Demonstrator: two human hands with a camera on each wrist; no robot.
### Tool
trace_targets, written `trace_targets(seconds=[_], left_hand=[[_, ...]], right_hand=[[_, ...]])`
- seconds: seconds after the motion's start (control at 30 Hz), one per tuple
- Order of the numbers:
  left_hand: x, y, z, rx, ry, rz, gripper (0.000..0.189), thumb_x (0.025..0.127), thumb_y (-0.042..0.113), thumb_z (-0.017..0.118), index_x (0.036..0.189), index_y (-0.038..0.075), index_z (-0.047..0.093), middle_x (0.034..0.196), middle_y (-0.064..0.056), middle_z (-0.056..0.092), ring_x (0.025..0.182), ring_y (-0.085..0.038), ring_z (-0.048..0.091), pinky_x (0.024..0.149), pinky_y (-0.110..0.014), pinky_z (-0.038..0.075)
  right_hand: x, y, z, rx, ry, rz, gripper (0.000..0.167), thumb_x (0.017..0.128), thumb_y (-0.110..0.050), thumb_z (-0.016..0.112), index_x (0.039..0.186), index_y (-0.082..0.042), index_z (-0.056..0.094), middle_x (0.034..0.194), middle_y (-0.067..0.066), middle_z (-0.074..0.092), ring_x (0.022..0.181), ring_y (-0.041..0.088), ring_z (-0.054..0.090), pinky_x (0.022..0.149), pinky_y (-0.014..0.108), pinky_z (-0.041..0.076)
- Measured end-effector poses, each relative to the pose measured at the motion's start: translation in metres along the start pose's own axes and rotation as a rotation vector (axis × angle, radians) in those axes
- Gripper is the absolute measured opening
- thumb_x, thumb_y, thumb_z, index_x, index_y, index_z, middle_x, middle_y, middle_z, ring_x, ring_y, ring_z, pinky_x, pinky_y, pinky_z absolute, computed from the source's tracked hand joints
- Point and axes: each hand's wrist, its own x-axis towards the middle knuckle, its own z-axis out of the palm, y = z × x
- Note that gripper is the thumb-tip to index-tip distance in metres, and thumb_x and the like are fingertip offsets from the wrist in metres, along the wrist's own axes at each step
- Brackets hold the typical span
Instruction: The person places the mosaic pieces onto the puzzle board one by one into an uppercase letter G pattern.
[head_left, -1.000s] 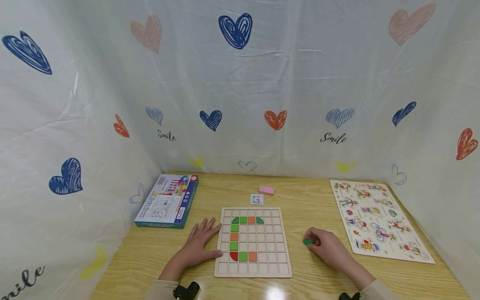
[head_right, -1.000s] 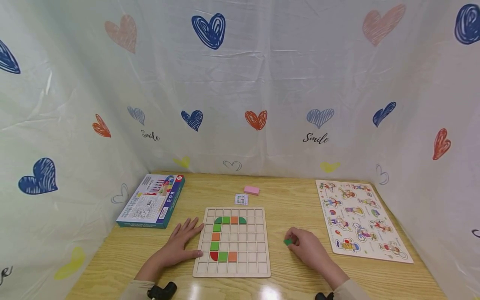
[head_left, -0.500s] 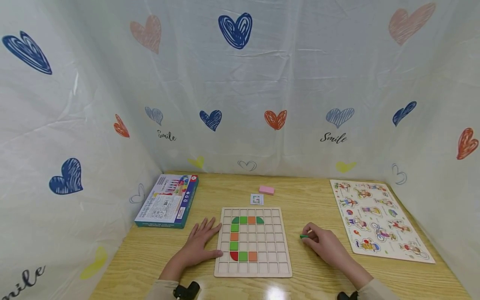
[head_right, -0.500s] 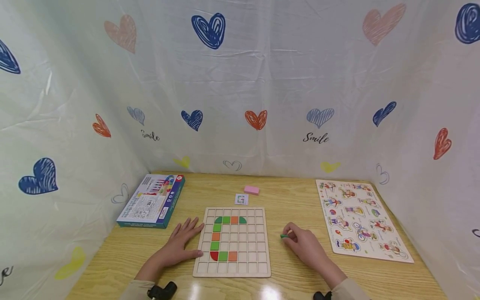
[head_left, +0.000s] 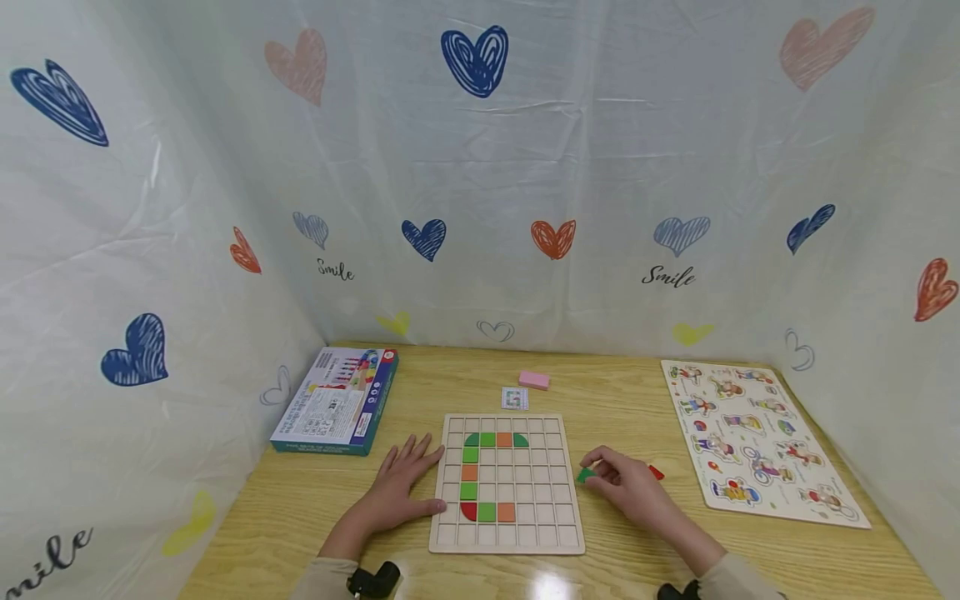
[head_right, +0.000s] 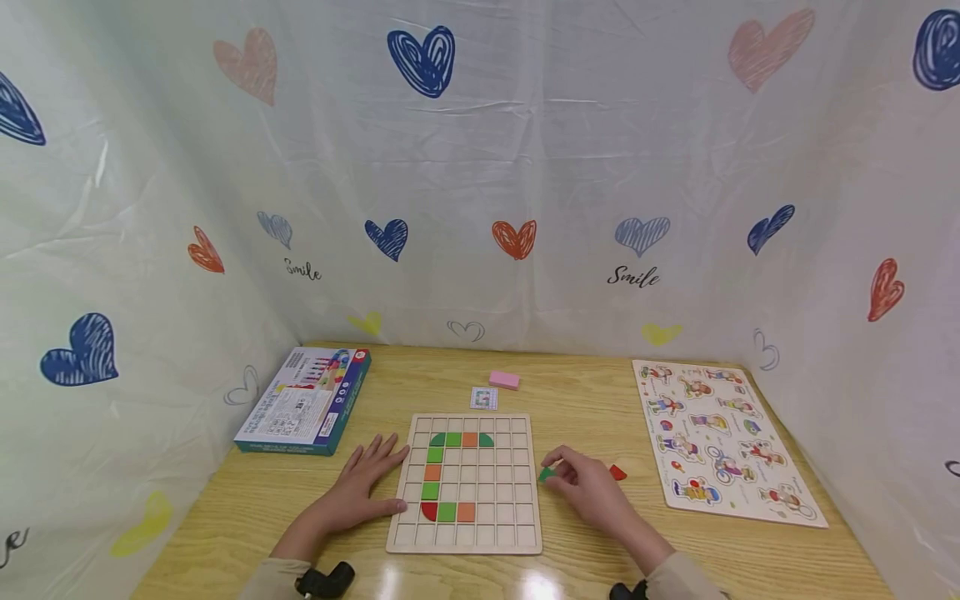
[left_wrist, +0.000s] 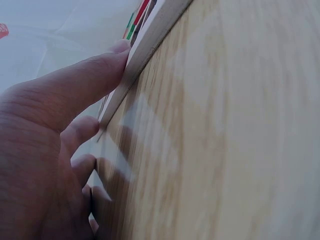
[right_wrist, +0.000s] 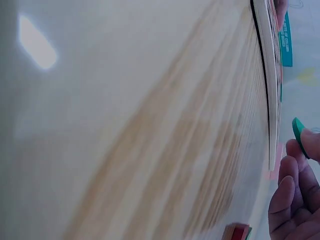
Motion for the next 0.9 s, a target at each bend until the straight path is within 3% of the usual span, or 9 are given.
trace_targets(seconds=[0.17, 0.57, 0.9], left_hand=[[0.001, 0.000, 0.000, 0.002, -0.002, -0.004, 0.088, 0.088, 0.057, 0.072, 0.159, 0.015, 0.039, 0.169, -0.013, 0.017, 0.155, -0.040, 0.003, 0.122, -0.059, -0.004], [0.001, 0.000, 0.001, 0.010, -0.003, -0.006, 0.088, 0.088, 0.057, 0.072, 0.159, 0.016, 0.039, 0.169, -0.013, 0.017, 0.156, -0.040, 0.003, 0.122, -0.059, -0.004], [0.001, 0.000, 0.001, 0.008, -0.003, -0.003, 0.088, 0.088, 0.057, 0.071, 0.159, 0.015, 0.039, 0.169, -0.013, 0.018, 0.155, -0.040, 0.003, 0.122, -0.059, -0.004]], right_hand=[[0.003, -0.006, 0.008, 0.006, -0.041, -0.015, 0.015, 0.098, -0.018, 0.069, 0.113, -0.014, 0.071, 0.090, -0.007, 0.065, 0.079, 0.005, 0.058, 0.069, 0.023, 0.052], [0.012, -0.028, 0.037, 0.038, -0.175, -0.075, 0.004, 0.096, -0.019, 0.072, 0.100, -0.020, 0.070, 0.085, -0.012, 0.064, 0.075, 0.003, 0.058, 0.067, 0.022, 0.051], [0.014, -0.044, 0.056, 0.058, -0.233, -0.084, 0.006, 0.095, -0.017, 0.074, 0.096, -0.013, 0.069, 0.078, -0.012, 0.061, 0.068, 0.002, 0.054, 0.061, 0.021, 0.048]])
